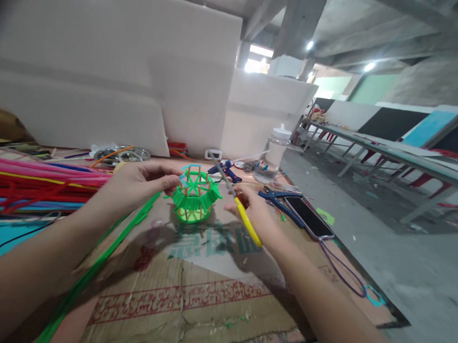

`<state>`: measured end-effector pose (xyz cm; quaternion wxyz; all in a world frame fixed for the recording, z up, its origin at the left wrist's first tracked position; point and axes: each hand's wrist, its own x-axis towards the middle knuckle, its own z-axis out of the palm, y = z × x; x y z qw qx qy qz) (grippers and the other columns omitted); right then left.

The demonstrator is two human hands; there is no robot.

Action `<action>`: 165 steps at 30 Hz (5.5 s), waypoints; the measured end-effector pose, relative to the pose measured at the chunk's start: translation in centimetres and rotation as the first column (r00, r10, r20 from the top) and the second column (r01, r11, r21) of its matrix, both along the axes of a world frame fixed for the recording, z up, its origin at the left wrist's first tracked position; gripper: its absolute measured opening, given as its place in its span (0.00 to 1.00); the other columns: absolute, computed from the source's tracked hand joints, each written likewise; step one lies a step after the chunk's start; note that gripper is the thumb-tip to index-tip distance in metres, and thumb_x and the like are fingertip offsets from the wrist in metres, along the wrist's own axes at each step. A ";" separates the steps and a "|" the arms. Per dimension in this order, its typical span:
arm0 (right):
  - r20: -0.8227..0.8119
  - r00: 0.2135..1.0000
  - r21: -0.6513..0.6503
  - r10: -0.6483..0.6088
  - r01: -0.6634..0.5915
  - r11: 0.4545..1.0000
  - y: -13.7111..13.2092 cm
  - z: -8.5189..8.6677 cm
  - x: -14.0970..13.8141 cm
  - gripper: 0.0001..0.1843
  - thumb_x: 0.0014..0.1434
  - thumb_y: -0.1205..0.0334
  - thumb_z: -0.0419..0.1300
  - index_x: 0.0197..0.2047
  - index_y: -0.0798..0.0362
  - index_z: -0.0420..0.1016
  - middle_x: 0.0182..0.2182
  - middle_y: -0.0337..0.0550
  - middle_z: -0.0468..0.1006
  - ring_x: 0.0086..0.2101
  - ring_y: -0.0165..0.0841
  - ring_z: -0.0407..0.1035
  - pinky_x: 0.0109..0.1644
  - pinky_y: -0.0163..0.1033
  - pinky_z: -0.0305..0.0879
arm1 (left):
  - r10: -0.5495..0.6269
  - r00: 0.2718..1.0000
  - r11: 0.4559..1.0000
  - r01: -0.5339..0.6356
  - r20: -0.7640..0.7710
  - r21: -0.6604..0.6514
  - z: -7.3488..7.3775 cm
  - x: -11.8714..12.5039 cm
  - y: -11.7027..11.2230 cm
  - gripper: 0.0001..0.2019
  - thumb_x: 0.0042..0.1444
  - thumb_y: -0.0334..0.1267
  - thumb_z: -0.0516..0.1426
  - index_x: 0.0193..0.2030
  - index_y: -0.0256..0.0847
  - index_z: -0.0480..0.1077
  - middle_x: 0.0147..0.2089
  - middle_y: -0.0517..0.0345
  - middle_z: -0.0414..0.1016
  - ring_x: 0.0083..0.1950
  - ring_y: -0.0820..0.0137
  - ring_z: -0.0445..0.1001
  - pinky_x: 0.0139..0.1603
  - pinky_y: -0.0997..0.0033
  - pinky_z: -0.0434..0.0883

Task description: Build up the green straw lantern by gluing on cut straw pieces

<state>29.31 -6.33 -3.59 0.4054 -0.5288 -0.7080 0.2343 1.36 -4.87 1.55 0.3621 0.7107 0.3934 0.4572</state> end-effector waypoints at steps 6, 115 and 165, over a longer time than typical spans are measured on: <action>0.481 0.868 -0.119 -0.123 0.203 0.972 2.7 -1.0 4.3 0.25 0.63 0.47 0.59 0.57 0.52 0.69 0.40 0.46 0.80 0.37 0.38 0.74 0.40 0.39 0.66 | 0.123 0.992 0.990 -0.121 -0.033 0.071 0.7 -1.7 0.9 0.15 0.57 0.51 0.63 0.40 0.40 0.79 0.35 0.55 0.81 0.34 0.69 0.74 0.34 0.71 0.71; 0.314 0.943 0.015 0.106 -0.117 0.993 2.9 5.1 -0.5 0.20 0.54 0.41 0.63 0.31 0.50 0.78 0.25 0.43 0.78 0.32 0.40 0.73 0.37 0.44 0.70 | 0.177 0.862 0.933 0.007 -0.476 0.359 -1.7 -1.3 2.4 0.10 0.65 0.39 0.57 0.49 0.44 0.78 0.30 0.62 0.78 0.28 0.72 0.70 0.33 0.72 0.62; 0.358 0.917 -0.043 0.174 -0.169 0.985 3.9 6.1 2.6 0.25 0.60 0.41 0.58 0.21 0.49 0.70 0.21 0.41 0.75 0.26 0.35 0.71 0.35 0.42 0.68 | 0.181 0.835 0.942 0.005 -0.520 0.336 -1.6 -1.5 2.3 0.13 0.66 0.41 0.54 0.51 0.45 0.78 0.33 0.59 0.79 0.30 0.70 0.71 0.34 0.71 0.62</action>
